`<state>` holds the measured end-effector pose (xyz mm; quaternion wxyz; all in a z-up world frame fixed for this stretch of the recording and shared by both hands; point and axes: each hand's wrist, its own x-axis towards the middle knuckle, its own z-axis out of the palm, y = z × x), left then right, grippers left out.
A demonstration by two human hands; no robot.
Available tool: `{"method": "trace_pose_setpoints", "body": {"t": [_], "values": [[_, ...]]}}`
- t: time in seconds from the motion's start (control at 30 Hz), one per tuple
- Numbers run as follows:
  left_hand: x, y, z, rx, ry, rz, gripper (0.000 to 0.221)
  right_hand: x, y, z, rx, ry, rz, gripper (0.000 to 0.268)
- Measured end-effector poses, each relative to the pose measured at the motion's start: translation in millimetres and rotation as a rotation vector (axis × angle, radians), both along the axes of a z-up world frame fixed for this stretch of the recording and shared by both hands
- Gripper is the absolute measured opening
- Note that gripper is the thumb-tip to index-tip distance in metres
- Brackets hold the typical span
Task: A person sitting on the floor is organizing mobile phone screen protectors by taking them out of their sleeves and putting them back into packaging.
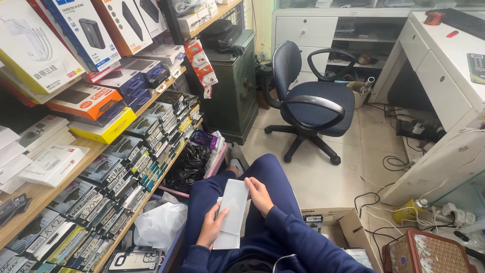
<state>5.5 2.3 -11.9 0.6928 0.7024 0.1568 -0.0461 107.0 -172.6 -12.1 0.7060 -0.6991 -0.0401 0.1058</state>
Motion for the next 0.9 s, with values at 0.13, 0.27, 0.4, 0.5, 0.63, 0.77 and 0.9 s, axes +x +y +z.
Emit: {"method": "trace_pose_setpoints", "body": {"t": [0.13, 0.27, 0.4, 0.5, 0.63, 0.77, 0.9], "values": [[-1.9, -1.8, 7.0, -0.016, 0.055, 0.004, 0.045, 0.2, -0.9, 1.7, -0.06, 0.001, 0.018, 0.036], [0.6, 0.0, 0.1, 0.013, 0.029, -0.003, 0.047, -7.2, -0.7, 16.3, -0.097, 0.055, 0.09, 0.032], [0.7, -2.0, 0.5, -0.043, 0.039, 0.025, 0.049, -4.0, 0.2, 8.7, -0.037, 0.039, -0.01, 0.036], [0.7, -1.0, 1.6, -0.01, 0.056, 0.012, 0.051, -0.1, -0.9, 4.7, -0.01, 0.05, -0.028, 0.033], [-1.0, -2.3, 6.5, -0.024, 0.057, 0.007, 0.051, -2.5, -1.1, 10.3, -0.035, 0.091, 0.058, 0.031], [-5.4, -5.4, 21.6, 0.032, 0.087, -0.024, 0.053, -6.9, -1.9, 19.3, -0.039, 0.094, 0.135, 0.027], [-6.5, -6.3, 21.6, 0.005, 0.089, -0.026, 0.051, -5.9, -2.5, 18.4, -0.025, 0.115, 0.12, 0.03]]}}
